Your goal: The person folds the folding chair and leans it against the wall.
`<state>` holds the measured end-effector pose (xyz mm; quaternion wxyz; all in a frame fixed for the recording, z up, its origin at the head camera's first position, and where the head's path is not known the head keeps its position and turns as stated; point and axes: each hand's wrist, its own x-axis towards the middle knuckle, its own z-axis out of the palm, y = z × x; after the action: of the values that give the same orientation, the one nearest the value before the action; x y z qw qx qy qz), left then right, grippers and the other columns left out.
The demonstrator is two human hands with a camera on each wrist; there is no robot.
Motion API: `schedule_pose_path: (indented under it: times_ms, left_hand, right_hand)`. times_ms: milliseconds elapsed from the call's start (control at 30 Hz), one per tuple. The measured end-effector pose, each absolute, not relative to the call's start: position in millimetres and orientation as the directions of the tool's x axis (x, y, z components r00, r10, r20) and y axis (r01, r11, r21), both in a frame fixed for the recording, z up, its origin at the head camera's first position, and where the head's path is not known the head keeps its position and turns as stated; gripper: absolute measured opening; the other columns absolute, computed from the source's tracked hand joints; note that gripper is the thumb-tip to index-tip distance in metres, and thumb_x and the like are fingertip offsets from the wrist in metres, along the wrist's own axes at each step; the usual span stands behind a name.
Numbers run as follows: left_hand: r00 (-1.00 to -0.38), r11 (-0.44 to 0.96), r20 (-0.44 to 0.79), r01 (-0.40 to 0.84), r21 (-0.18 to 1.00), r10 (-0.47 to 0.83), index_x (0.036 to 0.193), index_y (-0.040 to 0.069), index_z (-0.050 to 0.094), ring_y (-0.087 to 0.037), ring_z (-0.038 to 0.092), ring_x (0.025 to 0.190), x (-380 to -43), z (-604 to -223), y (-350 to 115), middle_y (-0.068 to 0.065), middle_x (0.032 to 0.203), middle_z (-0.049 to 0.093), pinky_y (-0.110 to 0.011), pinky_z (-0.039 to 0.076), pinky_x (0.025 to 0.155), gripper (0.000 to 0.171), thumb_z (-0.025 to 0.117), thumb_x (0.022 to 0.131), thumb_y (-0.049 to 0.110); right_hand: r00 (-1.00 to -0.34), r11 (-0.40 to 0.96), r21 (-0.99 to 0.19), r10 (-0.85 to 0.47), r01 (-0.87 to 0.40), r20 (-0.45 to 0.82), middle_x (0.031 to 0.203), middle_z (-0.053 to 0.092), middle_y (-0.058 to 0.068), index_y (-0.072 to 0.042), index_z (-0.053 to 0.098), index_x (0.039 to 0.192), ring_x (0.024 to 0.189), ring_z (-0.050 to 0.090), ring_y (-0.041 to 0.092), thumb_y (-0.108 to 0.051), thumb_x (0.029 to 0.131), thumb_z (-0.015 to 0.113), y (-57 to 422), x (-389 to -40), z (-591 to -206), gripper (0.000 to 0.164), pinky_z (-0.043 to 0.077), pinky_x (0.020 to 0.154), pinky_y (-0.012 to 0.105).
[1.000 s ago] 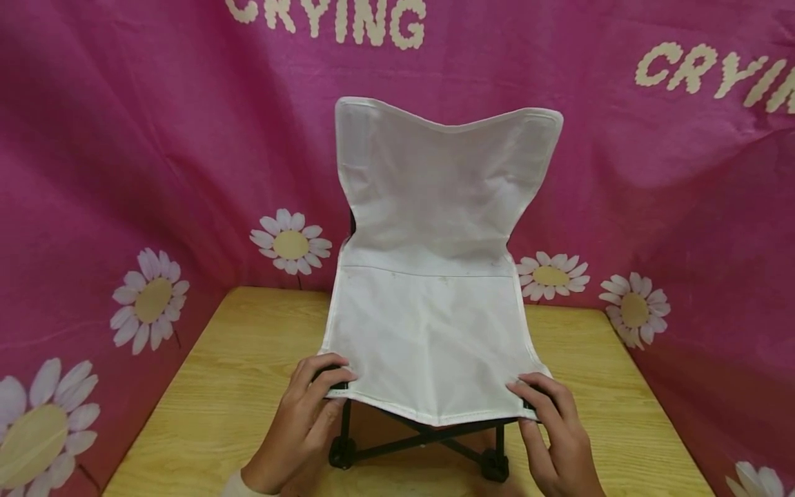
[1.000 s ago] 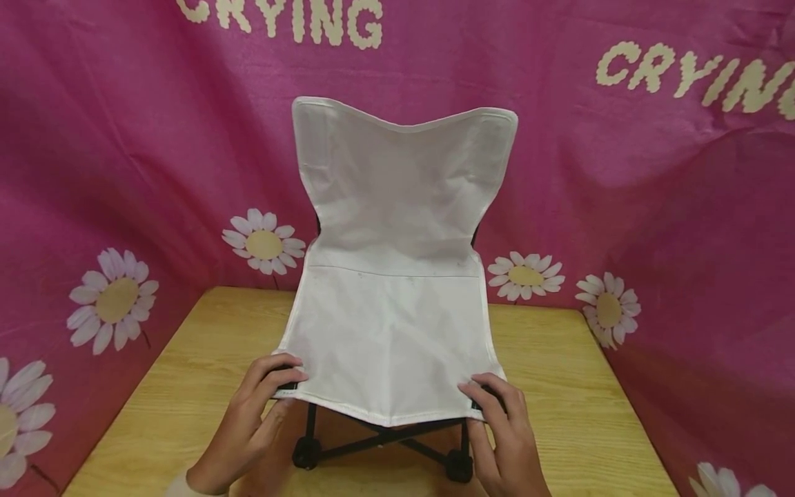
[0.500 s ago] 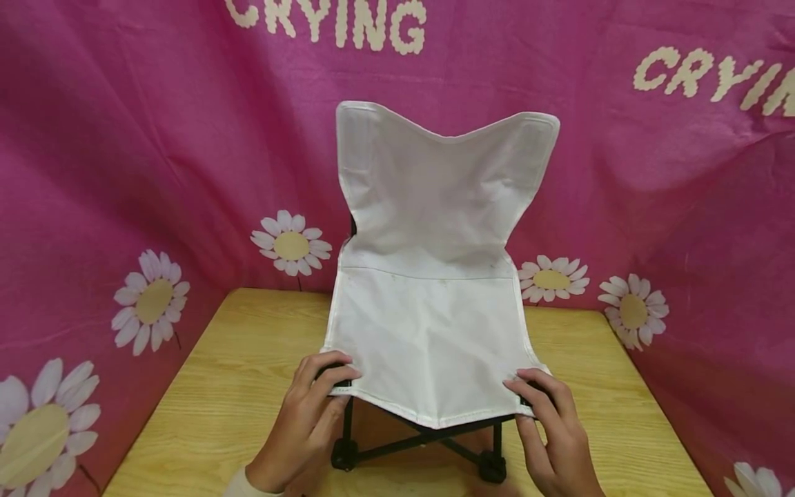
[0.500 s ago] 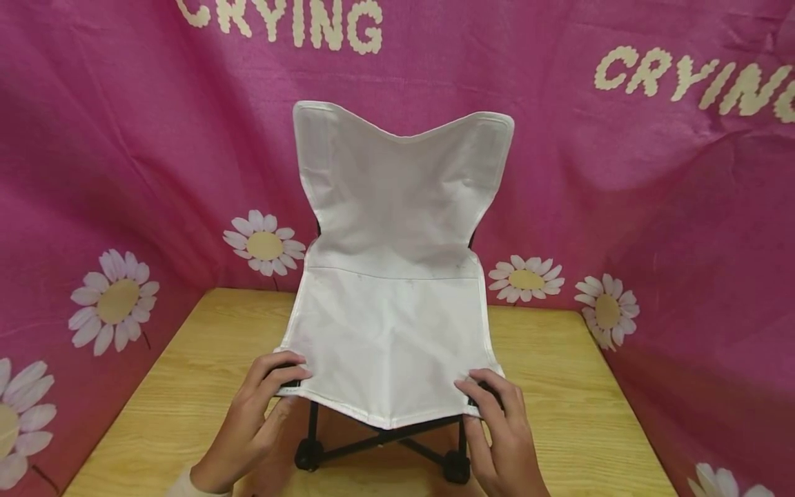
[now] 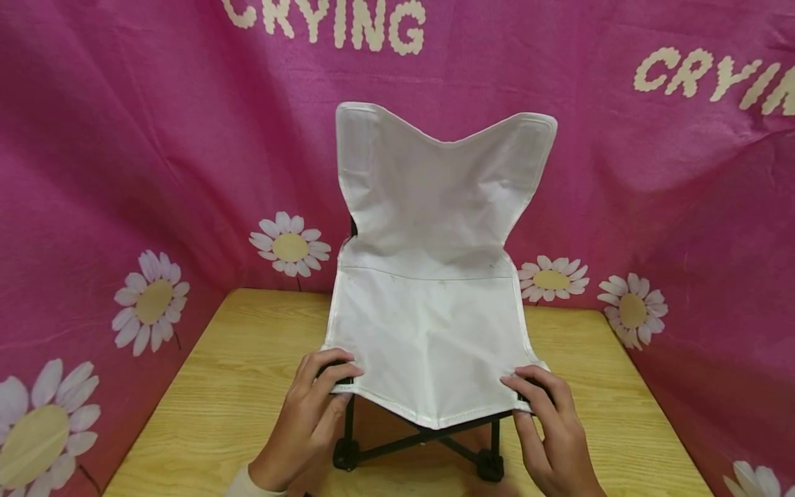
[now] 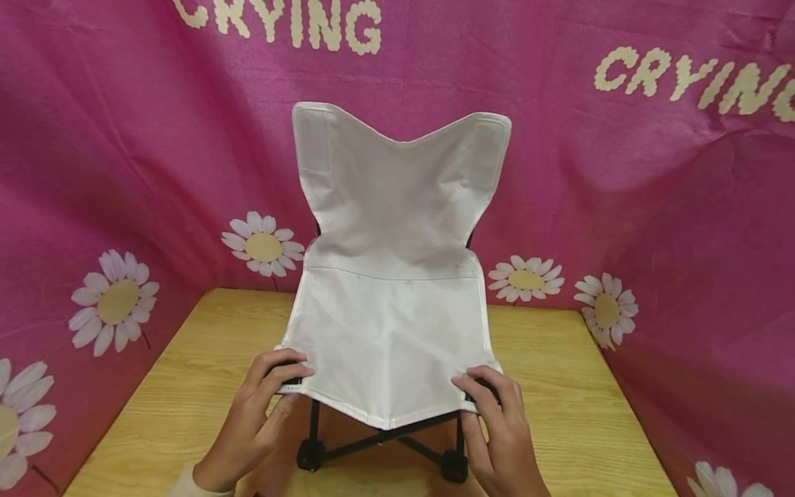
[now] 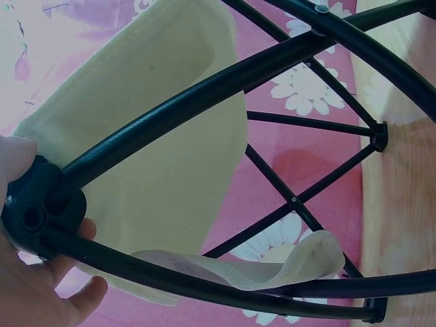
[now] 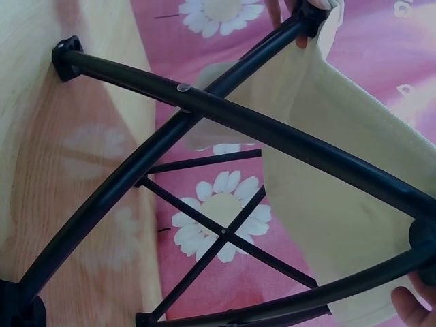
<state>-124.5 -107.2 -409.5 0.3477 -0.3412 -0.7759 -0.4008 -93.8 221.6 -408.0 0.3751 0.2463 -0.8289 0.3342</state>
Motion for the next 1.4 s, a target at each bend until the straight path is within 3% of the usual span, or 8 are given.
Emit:
schedule_pose_path:
  times_ms: [267,700,1033,1167,1400]
  left_hand:
    - [-0.548,0.456,0.797,0.795,0.401,0.255,0.119,0.014,0.062,-0.024,0.047,0.117,-123,-408,-107,-0.008,0.125,0.052,-0.024,0.030,0.105,0.026,0.047,0.102,0.026]
    - [-0.544,0.463,0.802,0.793,0.395,0.247,0.119,0.015,0.062,-0.024,0.046,0.117,-124,-406,-106,-0.008,0.126,0.052,-0.025,0.031,0.105,0.026,0.047,0.102,0.027]
    - [-0.533,0.467,0.811,0.796,0.385,0.241,0.118,0.015,0.062,-0.028,0.045,0.118,-123,-403,-103,-0.009,0.125,0.052,-0.032,0.029,0.105,0.026,0.046,0.102,0.028]
    - [-0.541,0.470,0.806,0.791,0.391,0.241,0.118,0.015,0.061,-0.029,0.045,0.120,-123,-402,-103,-0.008,0.125,0.051,-0.040,0.023,0.110,0.026,0.046,0.102,0.027]
    - [-0.544,0.455,0.805,0.794,0.402,0.237,0.119,0.015,0.061,-0.030,0.044,0.121,-123,-400,-103,-0.008,0.126,0.051,-0.036,0.022,0.114,0.024,0.047,0.102,0.025]
  right_hand:
    - [-0.584,0.665,-0.347,-0.165,-0.661,0.795,0.123,0.052,0.018,-0.005,0.066,0.116,0.110,0.049,0.019,-0.012,0.099,0.047,218,-94,-403,0.026,0.040,0.081,0.008]
    - [-0.563,0.650,-0.342,-0.162,-0.679,0.810,0.123,0.051,0.021,-0.003,0.066,0.114,0.113,0.048,0.021,-0.017,0.101,0.045,214,-96,-400,0.029,0.041,0.082,0.007]
    - [-0.564,0.653,-0.342,-0.159,-0.675,0.811,0.125,0.050,0.020,-0.005,0.066,0.114,0.115,0.047,0.022,-0.017,0.100,0.045,212,-98,-401,0.028,0.041,0.081,0.008]
    - [-0.572,0.657,-0.347,-0.157,-0.669,0.805,0.126,0.050,0.019,-0.006,0.066,0.115,0.116,0.046,0.022,-0.017,0.100,0.046,210,-98,-400,0.027,0.039,0.084,0.008]
    - [-0.560,0.644,-0.347,-0.154,-0.681,0.814,0.124,0.049,0.020,-0.005,0.066,0.114,0.117,0.046,0.024,-0.021,0.101,0.045,207,-99,-398,0.029,0.036,0.091,0.008]
